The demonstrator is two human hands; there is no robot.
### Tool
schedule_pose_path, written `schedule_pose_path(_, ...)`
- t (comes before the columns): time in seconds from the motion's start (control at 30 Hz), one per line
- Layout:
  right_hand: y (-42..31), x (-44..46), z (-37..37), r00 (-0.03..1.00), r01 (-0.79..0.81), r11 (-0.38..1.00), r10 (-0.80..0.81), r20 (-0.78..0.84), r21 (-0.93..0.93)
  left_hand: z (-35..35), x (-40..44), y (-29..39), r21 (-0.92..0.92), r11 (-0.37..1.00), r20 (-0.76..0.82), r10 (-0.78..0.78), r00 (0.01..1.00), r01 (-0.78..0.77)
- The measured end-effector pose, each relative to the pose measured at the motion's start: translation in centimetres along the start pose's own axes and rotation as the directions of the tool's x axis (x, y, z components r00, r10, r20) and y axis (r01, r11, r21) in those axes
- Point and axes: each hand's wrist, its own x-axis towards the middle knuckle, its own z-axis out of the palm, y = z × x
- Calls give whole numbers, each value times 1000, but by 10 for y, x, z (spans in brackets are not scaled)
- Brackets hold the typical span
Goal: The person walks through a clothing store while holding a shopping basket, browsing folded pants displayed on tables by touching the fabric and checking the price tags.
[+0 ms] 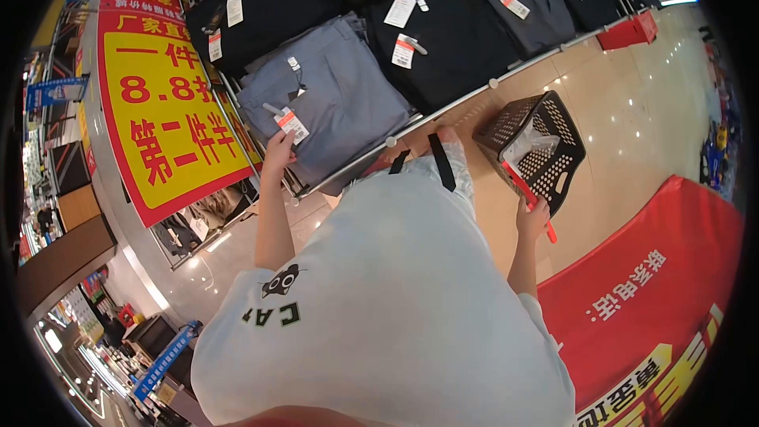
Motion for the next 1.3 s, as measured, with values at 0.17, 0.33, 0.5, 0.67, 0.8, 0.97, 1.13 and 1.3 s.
schedule_pose_path(0.17,42,21,-3,980,72,994,-56,189,-77,3,-10,-35,111,982,-201,171,964,-151)
schedule_pose_path(0.33,74,68,18,855,129,975,-203,478,183,51,-66,-40,519,830,-590,520,617,-203)
schedule_pose_path(0.5,71,96,2,831,173,948,-286,478,268,149,-88,13,482,783,-482,612,627,-394)
schedule_pose_path(0.67,78,118,-6,843,200,928,-327,428,314,241,-49,19,373,832,-409,544,732,-410)
schedule_pose_path(0.8,81,127,-2,838,225,920,-351,419,321,269,-48,29,692,720,-430,470,771,-53)
schedule_pose_path(0.97,78,128,-8,859,211,936,-315,404,283,252,-39,23,622,776,-318,372,872,-104)
schedule_pose_path(1.13,83,132,-9,835,199,916,-344,430,348,257,-42,26,664,747,-357,297,886,17)
schedule_pose_path(1.3,83,139,-16,829,162,917,-327,454,363,255,-37,20,673,740,-348,342,873,-22)
